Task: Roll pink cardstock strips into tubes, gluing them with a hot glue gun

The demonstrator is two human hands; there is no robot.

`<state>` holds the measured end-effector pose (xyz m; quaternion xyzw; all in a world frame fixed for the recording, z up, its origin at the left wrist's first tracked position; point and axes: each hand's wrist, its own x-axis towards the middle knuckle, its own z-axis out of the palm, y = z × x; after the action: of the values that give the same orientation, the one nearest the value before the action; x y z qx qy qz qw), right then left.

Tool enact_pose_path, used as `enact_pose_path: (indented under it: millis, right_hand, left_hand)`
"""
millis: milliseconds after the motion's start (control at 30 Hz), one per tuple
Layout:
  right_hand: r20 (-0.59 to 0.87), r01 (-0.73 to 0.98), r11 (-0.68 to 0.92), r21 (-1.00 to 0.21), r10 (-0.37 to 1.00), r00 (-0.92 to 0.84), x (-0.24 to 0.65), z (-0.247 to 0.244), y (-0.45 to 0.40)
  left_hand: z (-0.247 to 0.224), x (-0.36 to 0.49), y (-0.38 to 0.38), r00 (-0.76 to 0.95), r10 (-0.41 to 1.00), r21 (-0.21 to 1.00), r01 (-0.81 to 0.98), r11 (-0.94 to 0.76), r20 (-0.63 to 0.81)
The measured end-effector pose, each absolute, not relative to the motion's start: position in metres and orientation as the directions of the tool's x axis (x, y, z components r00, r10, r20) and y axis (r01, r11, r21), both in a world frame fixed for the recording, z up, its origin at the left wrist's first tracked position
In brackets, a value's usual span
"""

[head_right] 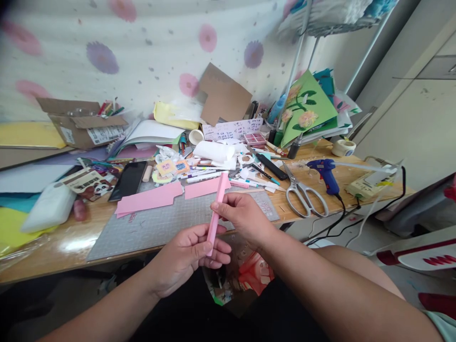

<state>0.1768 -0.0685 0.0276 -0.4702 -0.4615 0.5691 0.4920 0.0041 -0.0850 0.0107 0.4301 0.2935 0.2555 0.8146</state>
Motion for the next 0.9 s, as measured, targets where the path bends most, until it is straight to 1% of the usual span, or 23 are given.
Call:
enact_pose_path:
  millis: [200,467,567,667,733,900]
  right_hand:
    - [-0.122,-0.136,-0.129,-0.982,0.991,-0.062,0.17,0.03,-0.071]
    - [-0.057,-0.154,-0.062,-0.986,0.998,-0.036,0.181,0.035,-0.063]
    - [-0.024,-0.14,-0.035,-0.99,0.997,-0.079,0.178,0.035,-0.066]
    - [0.014,-0.122,-0.004,-0.993,0.988,-0.153,0.17,0.035,-0.075]
    - [0.043,-0.115,0.019,-0.993,0.978,-0.204,0.165,0.036,-0.081]
    - [0.099,-0.096,0.073,-0.993,0.944,-0.314,0.162,0.039,-0.089]
  left_hand:
    - [0.004,-0.002,-0.083,0.723,0.66,0.894,-0.138,0.426,-0.203]
    - [-0.003,-0.013,-0.082,0.768,0.6,0.932,-0.012,0.363,-0.224]
    - [-0.002,-0.013,-0.08,0.775,0.613,0.966,-0.015,0.258,-0.152]
    - [0.001,-0.008,-0.078,0.691,0.716,0.992,0.001,0.13,-0.095]
    - [0.004,-0.004,-0.077,0.645,0.761,0.997,0.02,0.071,-0.067]
    - [0.004,0.0,-0.077,0.63,0.775,0.996,0.017,-0.085,0.056]
